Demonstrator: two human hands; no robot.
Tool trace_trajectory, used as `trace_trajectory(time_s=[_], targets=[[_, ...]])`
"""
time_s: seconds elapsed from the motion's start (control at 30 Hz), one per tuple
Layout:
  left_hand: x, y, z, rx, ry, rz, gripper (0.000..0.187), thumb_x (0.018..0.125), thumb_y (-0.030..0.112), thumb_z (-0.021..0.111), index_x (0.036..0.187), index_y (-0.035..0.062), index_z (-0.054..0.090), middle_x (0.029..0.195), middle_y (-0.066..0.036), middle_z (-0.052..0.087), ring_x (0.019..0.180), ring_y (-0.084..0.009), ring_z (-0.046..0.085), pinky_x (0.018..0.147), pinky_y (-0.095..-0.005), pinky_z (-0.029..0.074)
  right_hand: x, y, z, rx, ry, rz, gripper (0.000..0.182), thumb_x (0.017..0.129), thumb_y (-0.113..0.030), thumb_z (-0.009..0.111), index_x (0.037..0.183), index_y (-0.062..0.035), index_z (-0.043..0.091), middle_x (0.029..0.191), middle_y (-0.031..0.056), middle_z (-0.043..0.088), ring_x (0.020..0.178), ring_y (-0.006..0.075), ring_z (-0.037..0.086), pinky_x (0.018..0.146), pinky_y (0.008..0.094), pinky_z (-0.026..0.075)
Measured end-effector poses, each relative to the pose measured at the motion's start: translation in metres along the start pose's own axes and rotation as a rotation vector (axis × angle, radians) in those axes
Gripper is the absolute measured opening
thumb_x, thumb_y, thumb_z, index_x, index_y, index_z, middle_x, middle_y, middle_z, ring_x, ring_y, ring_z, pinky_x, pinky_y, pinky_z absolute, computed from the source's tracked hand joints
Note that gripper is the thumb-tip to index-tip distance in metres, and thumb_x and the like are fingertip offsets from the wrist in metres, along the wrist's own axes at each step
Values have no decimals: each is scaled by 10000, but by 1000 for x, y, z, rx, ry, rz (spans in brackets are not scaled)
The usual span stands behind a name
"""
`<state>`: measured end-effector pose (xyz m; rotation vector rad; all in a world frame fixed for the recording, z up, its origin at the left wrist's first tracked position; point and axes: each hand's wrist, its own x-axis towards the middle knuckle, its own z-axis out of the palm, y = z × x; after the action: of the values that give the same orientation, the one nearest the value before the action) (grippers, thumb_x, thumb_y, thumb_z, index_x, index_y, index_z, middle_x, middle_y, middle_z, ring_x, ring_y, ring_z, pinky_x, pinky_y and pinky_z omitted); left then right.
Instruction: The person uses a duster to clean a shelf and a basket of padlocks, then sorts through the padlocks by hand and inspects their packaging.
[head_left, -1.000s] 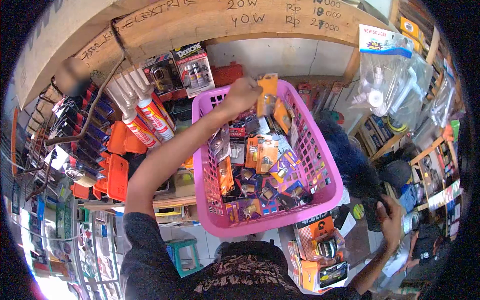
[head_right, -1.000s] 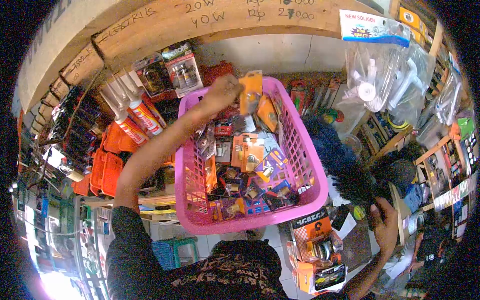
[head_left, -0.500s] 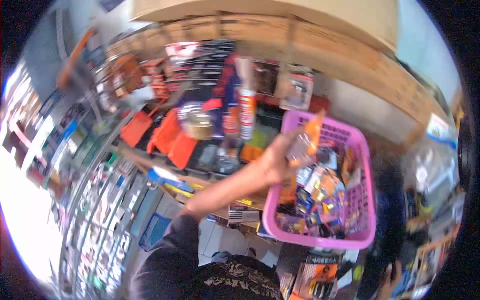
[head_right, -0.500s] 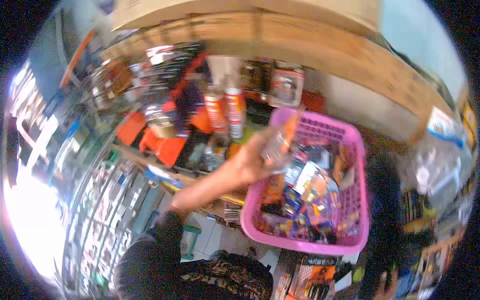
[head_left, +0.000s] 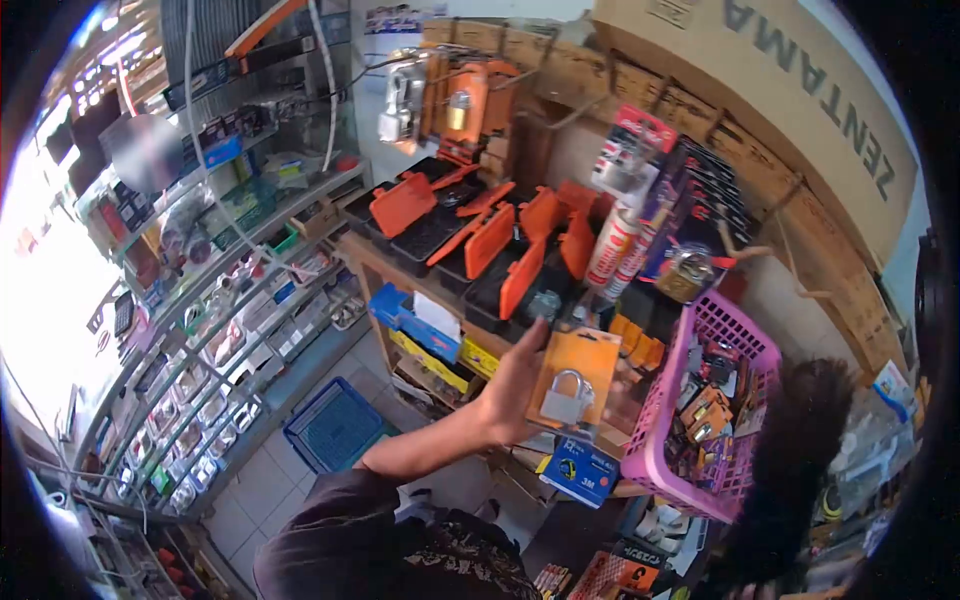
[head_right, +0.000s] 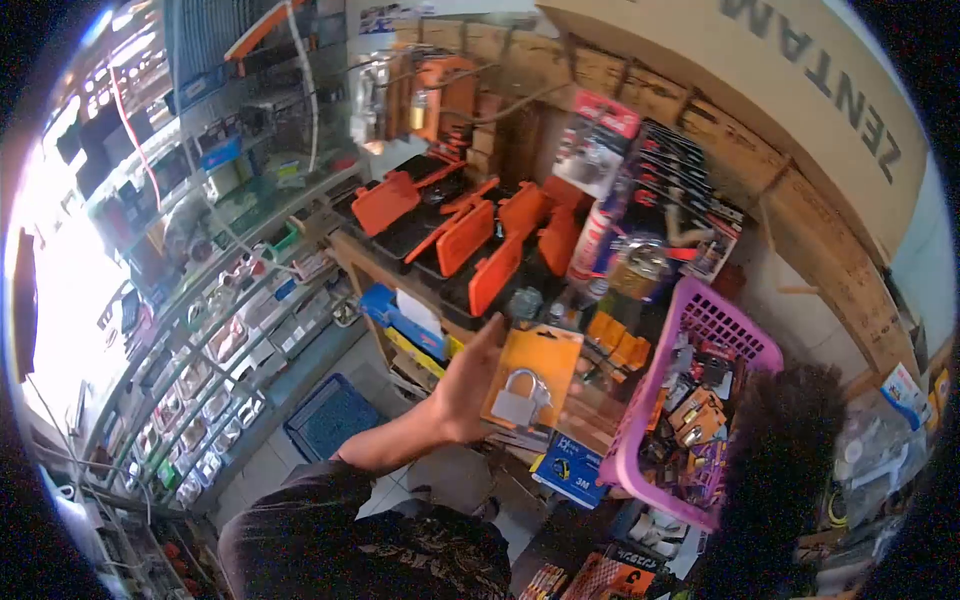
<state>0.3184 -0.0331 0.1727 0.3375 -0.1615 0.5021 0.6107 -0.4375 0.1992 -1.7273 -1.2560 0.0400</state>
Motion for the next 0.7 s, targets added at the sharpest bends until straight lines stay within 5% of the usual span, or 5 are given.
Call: trace_trajectory(time_s=[0.2, 0.27, 0.37, 0.4, 0.7], targets=[[-53, 51, -25, 55, 47, 93, 753, 968, 626, 256, 1406, 26, 378, 1366, -271, 472, 1140, -363, 578, 928, -502, 511, 26, -49, 71, 386, -161, 153, 230, 972, -163, 576, 778, -39, 577, 658, -36, 299, 511, 84, 202, 471, 301, 228], [-66, 61, -30, 208, 48, 101, 788, 957, 655, 234, 1412, 26, 374, 1362, -256, 484, 1157, -352, 568, 965, -501, 478, -1, -2, 75, 427, -62, 306, 266, 917, -177, 630, 1123, -17, 578, 1039, 83, 579, 715, 127, 540, 611, 261, 443], [-92, 64, -68, 121, -128, -4, 866, 931, 710, 168, 1453, 39, 335, 1381, -186, 494, 1210, -306, 531, 1022, -457, 418, 32, -57, 146, 290, -274, 222, 276, 919, -211, 613, 797, 29, 547, 753, 60, 544, 568, 140, 470, 532, 298, 389], [-99, 58, -12, 377, 511, -21, 851, 942, 693, 175, 1489, 47, 272, 1446, -168, 423, 1283, -295, 463, 1061, -416, 383, 48, -71, 164, 217, -436, 180, 301, 915, -200, 610, 736, 30, 534, 668, 46, 520, 520, 121, 432, 495, 293, 345], [-150, 70, -21, 582, 646, 197, 1027, 838, 828, 146, 1487, 43, 276, 1479, -126, 380, 1354, -279, 370, 1127, -436, 275, 51, -82, 275, 54, -383, -57, 241, 908, -99, 587, 722, 46, 537, 586, 65, 480, 521, 133, 437, 502, 303, 347]])
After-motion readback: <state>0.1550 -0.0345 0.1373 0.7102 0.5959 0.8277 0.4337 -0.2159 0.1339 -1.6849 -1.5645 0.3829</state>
